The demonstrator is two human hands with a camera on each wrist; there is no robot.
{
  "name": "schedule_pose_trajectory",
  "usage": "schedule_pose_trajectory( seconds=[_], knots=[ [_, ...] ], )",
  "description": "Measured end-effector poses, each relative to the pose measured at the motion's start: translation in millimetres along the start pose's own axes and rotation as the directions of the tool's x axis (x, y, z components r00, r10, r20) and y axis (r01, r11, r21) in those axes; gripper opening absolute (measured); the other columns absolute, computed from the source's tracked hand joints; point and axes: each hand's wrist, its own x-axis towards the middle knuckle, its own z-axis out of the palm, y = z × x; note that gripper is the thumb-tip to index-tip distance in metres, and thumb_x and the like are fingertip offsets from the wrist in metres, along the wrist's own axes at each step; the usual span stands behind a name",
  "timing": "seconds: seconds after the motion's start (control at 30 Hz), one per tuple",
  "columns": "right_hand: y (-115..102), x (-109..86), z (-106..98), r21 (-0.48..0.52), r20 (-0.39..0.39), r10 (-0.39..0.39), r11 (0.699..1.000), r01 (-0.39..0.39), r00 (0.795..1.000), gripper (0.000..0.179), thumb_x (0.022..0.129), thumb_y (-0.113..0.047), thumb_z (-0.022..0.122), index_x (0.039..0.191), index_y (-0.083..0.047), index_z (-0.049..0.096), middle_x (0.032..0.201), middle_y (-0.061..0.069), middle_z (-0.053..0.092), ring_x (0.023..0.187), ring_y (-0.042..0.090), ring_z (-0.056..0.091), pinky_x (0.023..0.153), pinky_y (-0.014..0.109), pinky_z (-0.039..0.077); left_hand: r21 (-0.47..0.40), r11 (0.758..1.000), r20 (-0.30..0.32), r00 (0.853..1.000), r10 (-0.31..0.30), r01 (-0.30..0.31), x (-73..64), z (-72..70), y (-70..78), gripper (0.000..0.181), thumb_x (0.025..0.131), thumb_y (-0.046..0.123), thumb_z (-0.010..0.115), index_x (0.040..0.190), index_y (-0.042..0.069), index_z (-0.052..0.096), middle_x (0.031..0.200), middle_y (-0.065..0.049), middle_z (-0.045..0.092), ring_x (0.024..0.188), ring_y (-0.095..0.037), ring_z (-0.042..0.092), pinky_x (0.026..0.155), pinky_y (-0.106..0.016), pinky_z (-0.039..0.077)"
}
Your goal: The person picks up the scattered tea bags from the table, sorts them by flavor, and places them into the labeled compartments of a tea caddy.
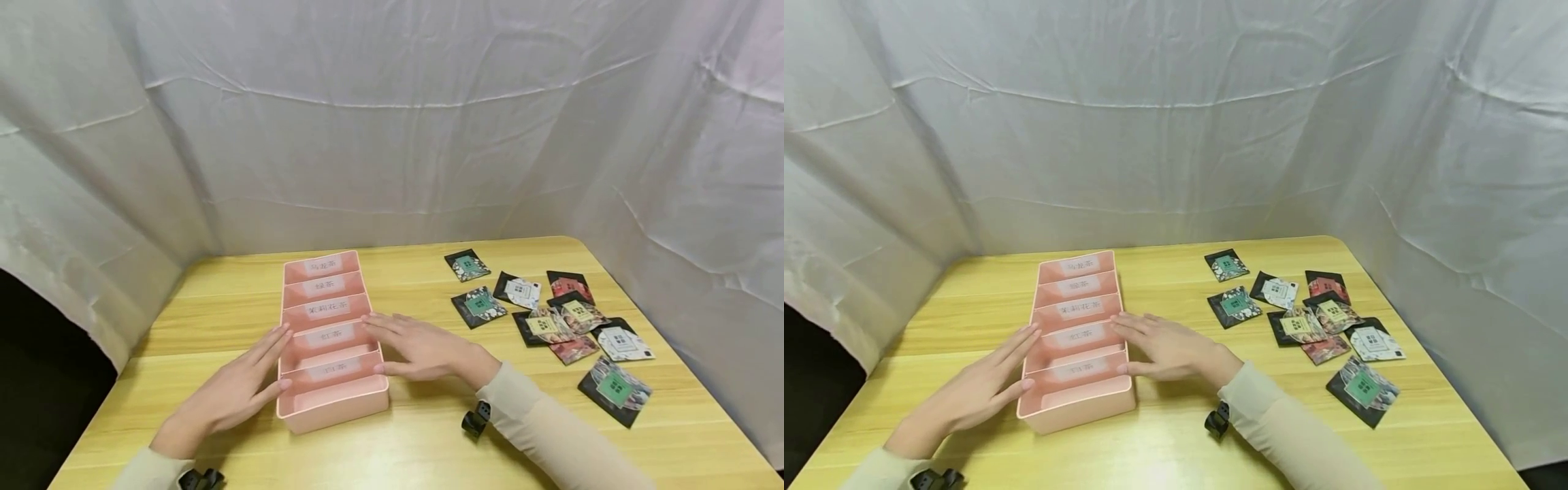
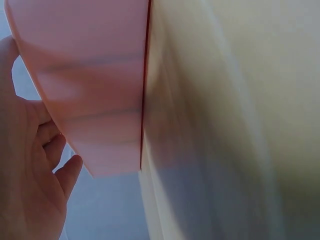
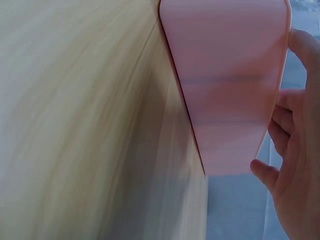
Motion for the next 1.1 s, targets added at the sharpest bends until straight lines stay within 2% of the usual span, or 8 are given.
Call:
schedule_pose_trajectory(
  seconds=[0.13,0.37,0.73,1.1],
  knots=[
    [7.7,-13.4,-2.1,0.008,-0.008,0.021,1.0,-0.021,1.0,0.079,0.099,-0.064,0.029,0.159,-0.017,0.011,0.164,0.004,0.014,0.148,0.015,0.009,0.12,0.042,0.018,-0.002,0.999,0.023,0.999,0.035,-0.035,14.5,2.0,5.6,0.076,0.099,0.048,0.05,0.157,0.01,0.02,0.164,-0.006,0.012,0.147,-0.025,0.018,0.112,-0.047,0.032],
    [15.9,-30.6,-6.9,0.0,-0.025,0.045,0.999,-0.045,0.999,0.078,0.099,-0.063,0.032,0.159,-0.016,0.013,0.163,0.006,0.015,0.148,0.023,0.016,0.119,0.044,0.021,-0.017,0.997,0.038,0.996,0.077,-0.077,33.5,7.0,11.5,0.077,0.099,0.051,0.048,0.157,0.008,0.02,0.164,-0.007,0.012,0.148,-0.024,0.016,0.113,-0.046,0.031],
    [24.0,-60.1,-10.5,0.036,-0.065,0.105,0.994,-0.102,0.992,0.075,0.099,-0.06,0.04,0.158,-0.019,0.019,0.163,0.004,0.018,0.146,0.023,0.021,0.113,0.054,0.029,-0.052,0.993,0.043,0.993,0.109,-0.107,53.8,16.1,28.5,0.078,0.1,0.054,0.045,0.157,0.008,0.019,0.164,-0.007,0.01,0.148,-0.025,0.015,0.113,-0.045,0.031],
    [29.4,-87.7,-11.5,-0.031,-0.119,0.106,0.993,-0.111,0.987,0.076,0.098,-0.056,0.047,0.157,-0.015,0.024,0.161,0.007,0.022,0.144,0.026,0.026,0.112,0.049,0.032,-0.065,0.988,0.063,0.988,0.144,-0.14,71.0,20.8,47.5,0.079,0.1,0.056,0.041,0.157,0.007,0.017,0.164,-0.009,0.008,0.148,-0.025,0.011,0.114,-0.044,0.029]
  ],
)
